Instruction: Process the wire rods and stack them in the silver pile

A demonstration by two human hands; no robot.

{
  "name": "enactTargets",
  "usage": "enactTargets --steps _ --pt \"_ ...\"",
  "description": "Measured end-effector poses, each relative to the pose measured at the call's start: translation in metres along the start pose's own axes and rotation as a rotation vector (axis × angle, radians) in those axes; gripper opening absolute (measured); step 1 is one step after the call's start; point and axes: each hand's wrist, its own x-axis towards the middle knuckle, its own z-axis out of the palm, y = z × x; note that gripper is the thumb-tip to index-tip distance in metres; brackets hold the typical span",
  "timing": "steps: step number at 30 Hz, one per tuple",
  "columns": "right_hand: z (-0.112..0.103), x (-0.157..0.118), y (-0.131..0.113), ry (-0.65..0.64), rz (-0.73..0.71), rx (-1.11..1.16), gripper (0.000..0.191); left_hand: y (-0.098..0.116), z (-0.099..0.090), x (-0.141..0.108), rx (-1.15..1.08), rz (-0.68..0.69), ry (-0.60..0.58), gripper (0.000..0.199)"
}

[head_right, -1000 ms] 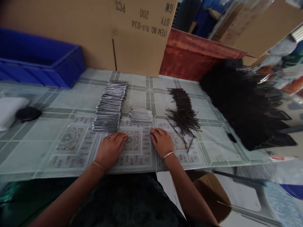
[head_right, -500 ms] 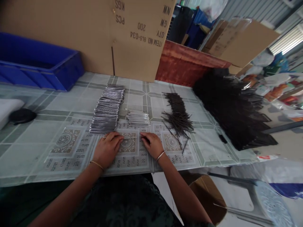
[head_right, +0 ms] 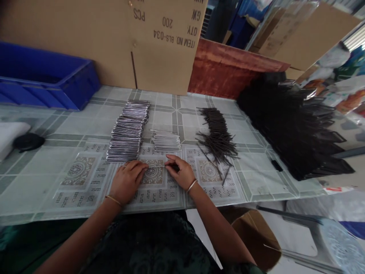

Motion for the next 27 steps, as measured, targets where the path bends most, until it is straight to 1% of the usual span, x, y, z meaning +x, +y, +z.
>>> enactTargets --steps 11,20,24,27 --pt "-0.0027 0.0006 0.0015 -0.024 -0.002 0.019 0.036 -0.0008 -0.0011 0.0005 -0.035 0.013 -0.004 0.03" --pt "-0.003 0.0008 0.0008 -0.041 0.025 0.038 0.035 0.0031 -0.0053 0.0014 -0.009 -0.008 -0.042 0.031" --pt "-0.0041 0.0011 -0.0013 -0.061 0.018 0.034 0.034 0.0029 -0.0055 0.0009 0.005 -0.007 -0.042 0.028" --pt "-0.0037 0.0013 -0.0042 -0.09 -0.016 -0.033 0.034 0.0021 -0.005 0.0011 -0.026 0.016 -0.034 0.024"
